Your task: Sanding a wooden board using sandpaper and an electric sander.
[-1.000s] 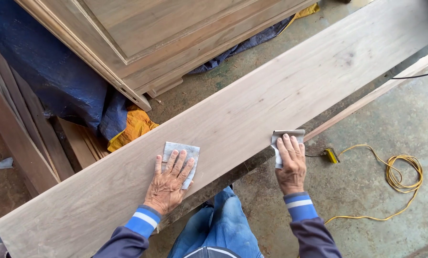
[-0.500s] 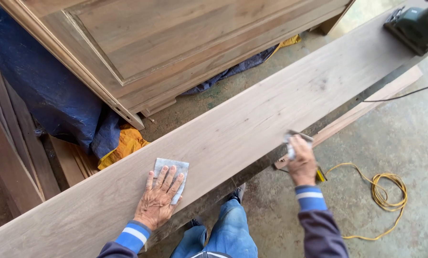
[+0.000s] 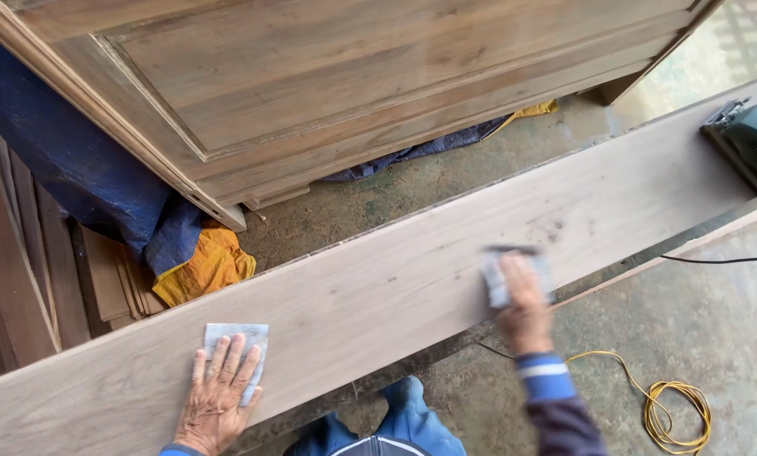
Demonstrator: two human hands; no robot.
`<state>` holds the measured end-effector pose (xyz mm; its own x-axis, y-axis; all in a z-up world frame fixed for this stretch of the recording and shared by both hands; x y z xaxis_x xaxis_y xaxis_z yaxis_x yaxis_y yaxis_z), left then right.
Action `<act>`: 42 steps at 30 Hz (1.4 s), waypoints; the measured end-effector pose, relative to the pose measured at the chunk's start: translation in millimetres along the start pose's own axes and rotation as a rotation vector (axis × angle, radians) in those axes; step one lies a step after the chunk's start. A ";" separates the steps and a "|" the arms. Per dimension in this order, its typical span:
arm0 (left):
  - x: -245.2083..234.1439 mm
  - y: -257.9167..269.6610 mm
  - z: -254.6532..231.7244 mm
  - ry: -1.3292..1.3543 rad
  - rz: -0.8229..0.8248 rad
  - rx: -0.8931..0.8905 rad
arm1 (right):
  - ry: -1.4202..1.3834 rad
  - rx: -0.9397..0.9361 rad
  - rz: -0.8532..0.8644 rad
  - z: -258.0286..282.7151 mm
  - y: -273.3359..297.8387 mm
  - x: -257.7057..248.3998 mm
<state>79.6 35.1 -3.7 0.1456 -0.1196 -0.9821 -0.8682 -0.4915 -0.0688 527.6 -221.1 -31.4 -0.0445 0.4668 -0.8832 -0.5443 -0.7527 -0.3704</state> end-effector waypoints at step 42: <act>10.8 -36.4 -24.7 -0.001 -0.036 -0.311 | 0.124 0.250 -0.018 -202.9 -75.6 55.6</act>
<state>124.5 30.4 -7.5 0.1732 -0.0971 -0.9801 -0.6757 -0.7357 -0.0465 736.2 -232.4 -110.9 0.0615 0.4073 -0.9112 -0.7347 -0.5995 -0.3176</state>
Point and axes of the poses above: each hand's wrist, its own y-axis away from the middle knuckle, its own x-axis out of the palm, z = x × y, the point moved 9 cm from there along -y, towards the middle knuckle, and after that the axes turned 5 degrees about -x, right-handed, at the moved point
